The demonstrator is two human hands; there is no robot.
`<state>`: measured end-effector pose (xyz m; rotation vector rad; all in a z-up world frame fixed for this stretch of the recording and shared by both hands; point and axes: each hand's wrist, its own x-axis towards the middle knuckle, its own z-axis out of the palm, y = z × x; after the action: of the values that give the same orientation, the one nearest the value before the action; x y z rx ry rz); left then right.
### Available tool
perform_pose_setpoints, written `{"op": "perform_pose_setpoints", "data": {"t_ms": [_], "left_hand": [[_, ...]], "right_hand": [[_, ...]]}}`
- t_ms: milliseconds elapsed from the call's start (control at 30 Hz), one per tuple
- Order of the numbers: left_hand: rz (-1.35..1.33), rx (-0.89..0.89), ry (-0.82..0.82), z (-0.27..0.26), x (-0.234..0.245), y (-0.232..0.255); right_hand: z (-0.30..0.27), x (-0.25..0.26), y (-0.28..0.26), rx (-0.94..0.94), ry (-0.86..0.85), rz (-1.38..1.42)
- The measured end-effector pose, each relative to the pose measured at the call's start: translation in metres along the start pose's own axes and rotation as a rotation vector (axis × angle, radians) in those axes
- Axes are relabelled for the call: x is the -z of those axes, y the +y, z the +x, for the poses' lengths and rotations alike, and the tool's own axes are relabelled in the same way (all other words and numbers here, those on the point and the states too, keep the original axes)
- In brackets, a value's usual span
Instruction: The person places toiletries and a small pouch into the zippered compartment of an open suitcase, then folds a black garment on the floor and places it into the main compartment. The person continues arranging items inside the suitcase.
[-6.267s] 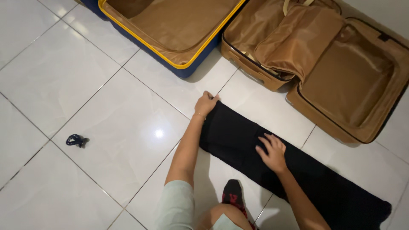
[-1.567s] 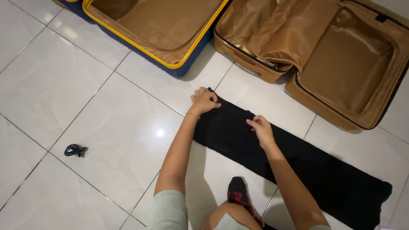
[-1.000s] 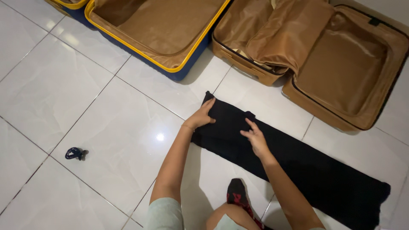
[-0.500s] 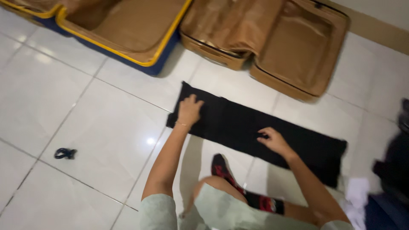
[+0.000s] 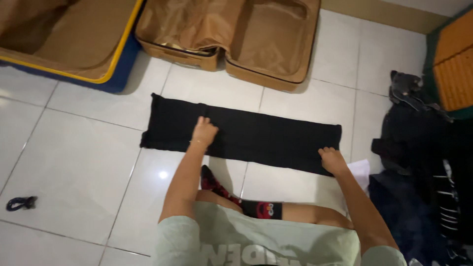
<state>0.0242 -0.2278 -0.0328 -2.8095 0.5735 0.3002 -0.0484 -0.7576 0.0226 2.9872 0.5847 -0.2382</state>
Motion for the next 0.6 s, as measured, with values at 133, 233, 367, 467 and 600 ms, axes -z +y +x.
{"op": "perform_pose_setpoints", "data": {"t_ms": [133, 233, 367, 467, 600], "left_hand": [[-0.107, 0.056, -0.008, -0.011, 0.015, -0.015], [-0.190, 0.107, -0.012, -0.016, 0.021, -0.021], [-0.114, 0.066, -0.120, -0.015, 0.011, -0.017], [-0.045, 0.072, -0.139, -0.008, 0.007, -0.013], [-0.105, 0.125, -0.210, 0.013, 0.022, -0.001]], "right_hand": [[-0.007, 0.001, 0.037, -0.003, 0.061, 0.335], [-0.022, -0.003, 0.049, -0.071, 0.016, 0.477], [-0.036, -0.017, 0.044, -0.104, -0.217, 0.465], [-0.038, -0.024, 0.041, -0.056, -0.226, 0.478], [-0.026, -0.028, 0.054, -0.045, -0.340, 0.487]]}}
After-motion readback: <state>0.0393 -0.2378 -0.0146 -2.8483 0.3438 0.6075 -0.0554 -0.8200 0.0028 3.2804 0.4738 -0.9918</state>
